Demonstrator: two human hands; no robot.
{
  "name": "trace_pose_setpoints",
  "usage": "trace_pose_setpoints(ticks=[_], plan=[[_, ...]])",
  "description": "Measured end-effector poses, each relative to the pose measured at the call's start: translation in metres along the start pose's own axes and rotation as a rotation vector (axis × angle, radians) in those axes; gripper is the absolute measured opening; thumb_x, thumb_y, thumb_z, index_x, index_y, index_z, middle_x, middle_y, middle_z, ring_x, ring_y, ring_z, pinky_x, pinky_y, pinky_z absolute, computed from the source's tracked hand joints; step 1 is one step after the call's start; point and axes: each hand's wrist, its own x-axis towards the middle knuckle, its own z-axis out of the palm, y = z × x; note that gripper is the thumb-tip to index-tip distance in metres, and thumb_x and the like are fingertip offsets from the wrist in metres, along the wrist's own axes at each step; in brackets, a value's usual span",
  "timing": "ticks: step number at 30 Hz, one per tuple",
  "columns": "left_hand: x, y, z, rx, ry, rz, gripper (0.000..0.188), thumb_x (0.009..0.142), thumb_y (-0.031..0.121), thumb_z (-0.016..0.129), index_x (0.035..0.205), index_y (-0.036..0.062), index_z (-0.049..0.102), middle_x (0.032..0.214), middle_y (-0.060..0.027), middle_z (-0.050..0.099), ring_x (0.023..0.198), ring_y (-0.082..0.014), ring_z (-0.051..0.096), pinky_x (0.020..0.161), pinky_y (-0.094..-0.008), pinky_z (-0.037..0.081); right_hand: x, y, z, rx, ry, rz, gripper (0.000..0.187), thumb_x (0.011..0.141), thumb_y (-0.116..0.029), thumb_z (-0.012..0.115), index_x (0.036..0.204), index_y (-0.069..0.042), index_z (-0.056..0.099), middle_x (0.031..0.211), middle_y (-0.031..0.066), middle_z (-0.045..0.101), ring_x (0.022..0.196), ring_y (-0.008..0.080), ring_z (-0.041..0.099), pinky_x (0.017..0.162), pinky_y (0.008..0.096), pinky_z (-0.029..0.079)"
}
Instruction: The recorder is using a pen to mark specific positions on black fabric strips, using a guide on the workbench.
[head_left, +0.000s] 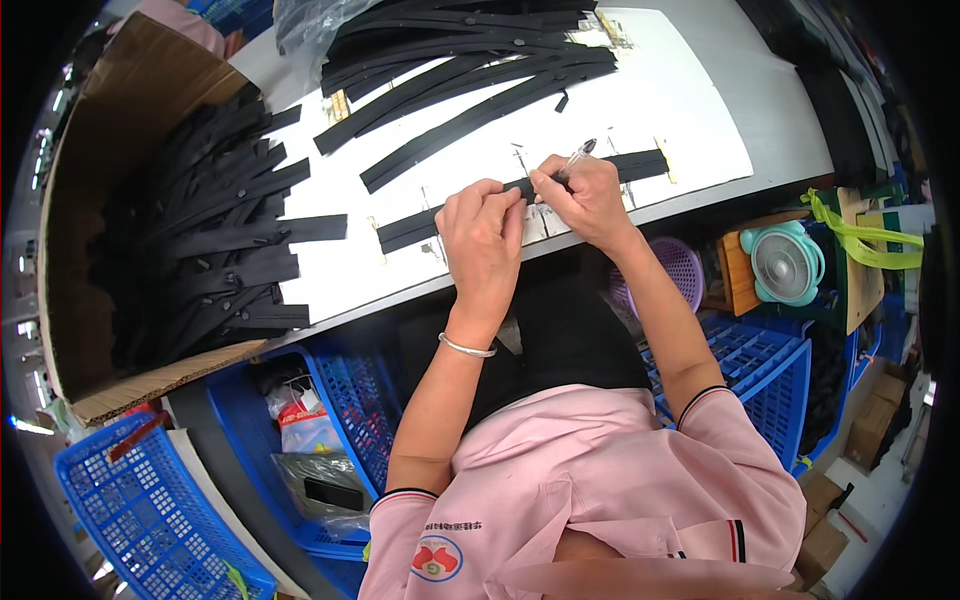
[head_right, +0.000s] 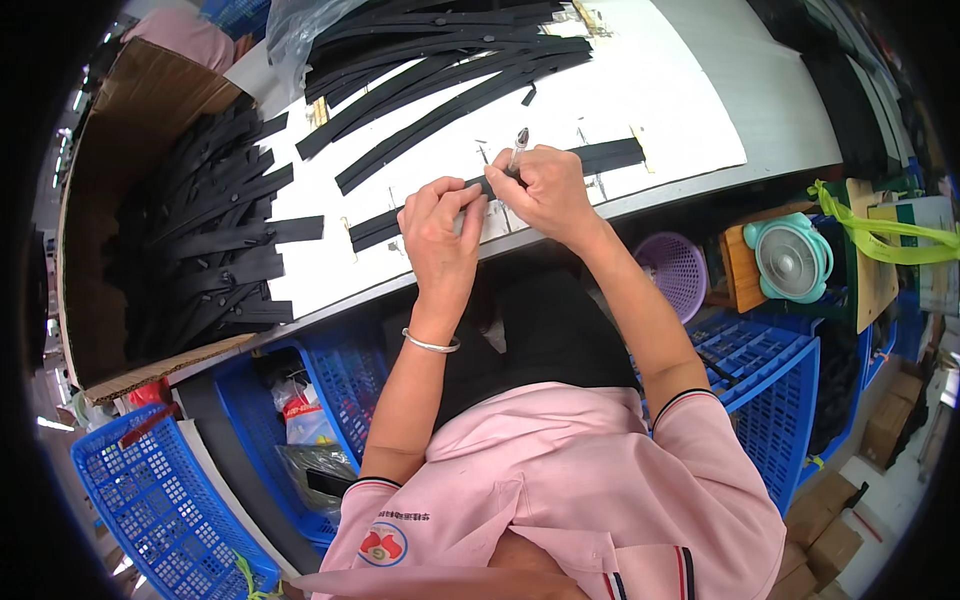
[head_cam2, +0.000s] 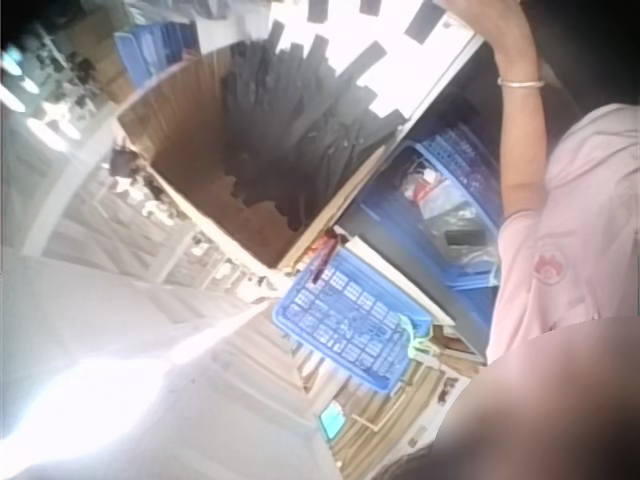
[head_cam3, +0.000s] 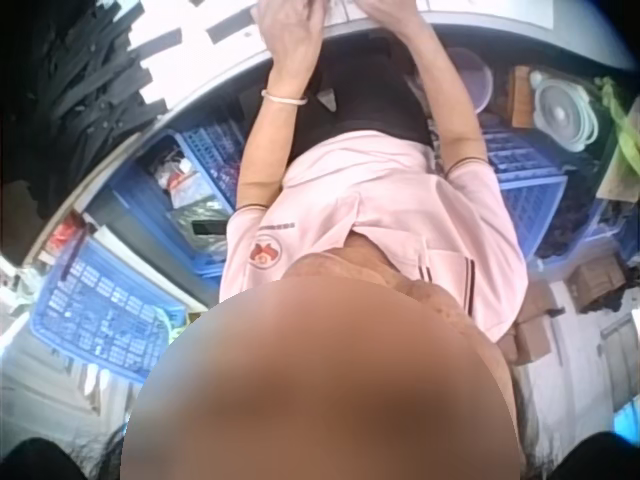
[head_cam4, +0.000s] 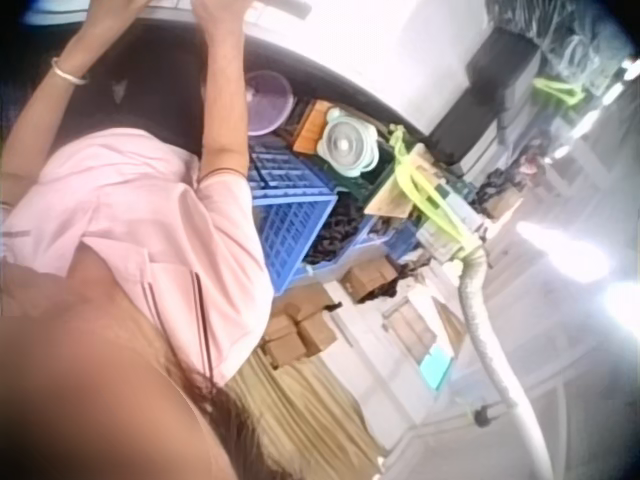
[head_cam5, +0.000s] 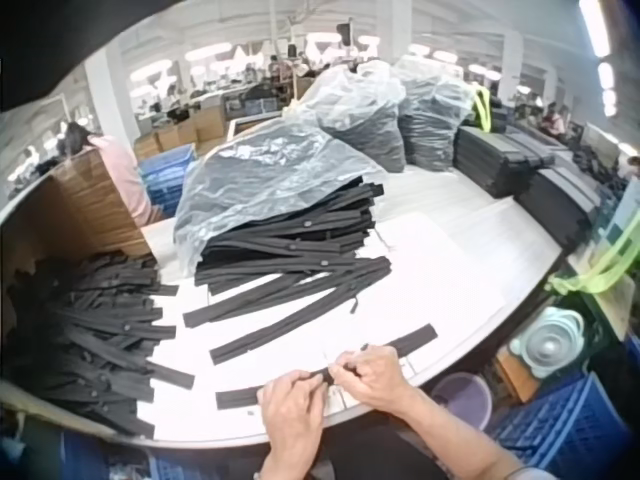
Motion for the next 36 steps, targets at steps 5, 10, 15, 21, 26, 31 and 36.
trace_pose_setpoints(ticks=[5,10,15,21,26,31,36], plan=[[0.0,0.0,0.002,0.012,-0.008,0.02,0.012,0.083,0.008,0.079,0.094,0.0064,0.075,0.102,-0.0045,0.068,0.097,-0.0234,0.062,0.087,-0.0367,0.043,0.0,-0.005,-0.009,0.003,-0.065,0.04,0.02,0.092,-0.01,0.066,0.075,0.0,0.068,0.069,0.0069,0.068,0.054,0.0167,0.057,0.053,0.0306,0.045],[-0.001,0.0,-0.002,0.033,-0.03,0.011,0.011,0.086,0.009,0.079,0.096,0.0069,0.076,0.104,-0.0046,0.069,0.097,-0.023,0.062,0.088,-0.0358,0.043,-0.004,-0.01,-0.042,0.492,0.09,0.323,0.018,0.098,-0.008,0.058,0.085,-0.001,0.067,0.082,0.0025,0.067,0.062,0.0049,0.053,0.058,0.0218,0.045],[-0.001,0.006,0.0,0.032,-0.026,0.032,0.011,0.085,0.007,0.078,0.095,0.0068,0.074,0.104,-0.0042,0.068,0.099,-0.0235,0.062,0.089,-0.0374,0.043,-0.005,0.034,-0.09,0.287,0.217,0.375,0.023,0.101,-0.014,0.061,0.084,-0.001,0.068,0.08,0.0012,0.066,0.063,0.0041,0.052,0.057,0.0217,0.042],[0.015,0.035,0.03,-0.064,-0.047,0.079,0.014,0.085,0.006,0.077,0.099,0.0062,0.077,0.107,-0.0057,0.07,0.1,-0.0248,0.062,0.091,-0.0365,0.045,-0.005,0.031,-0.09,0.161,0.181,0.375,0.029,0.101,-0.016,0.063,0.082,0.004,0.068,0.073,-0.0015,0.067,0.061,0.0036,0.052,0.053,0.0226,0.04],[0.029,0.055,0.066,-0.134,-0.131,0.138,0.011,0.085,0.009,0.077,0.095,0.0056,0.078,0.102,-0.006,0.071,0.1,-0.0251,0.062,0.091,-0.0373,0.045,-0.006,0.036,-0.088,0.118,0.141,0.361,0.025,0.103,-0.02,0.062,0.088,-0.001,0.07,0.068,-0.0024,0.061,0.061,0.003,0.051,0.054,0.0222,0.04],[0.025,0.055,0.077,-0.127,-0.145,0.15,0.011,0.084,0.006,0.076,0.094,0.003,0.076,0.102,-0.0053,0.068,0.101,-0.0257,0.06,0.092,-0.0383,0.043,-0.007,0.041,-0.087,0.061,0.129,0.333,0.025,0.102,-0.019,0.064,0.086,0.001,0.07,0.068,-0.0011,0.062,0.061,0.0035,0.051,0.054,0.0235,0.04],[0.025,0.056,0.077,-0.119,-0.146,0.143,0.011,0.084,0.006,0.077,0.094,0.0034,0.076,0.102,-0.0048,0.069,0.102,-0.0249,0.06,0.093,-0.038,0.043,-0.009,0.043,-0.087,0.002,0.132,0.29,0.027,0.101,-0.018,0.065,0.084,0.003,0.069,0.069,0.0006,0.063,0.06,0.0041,0.051,0.054,0.0248,0.041]])
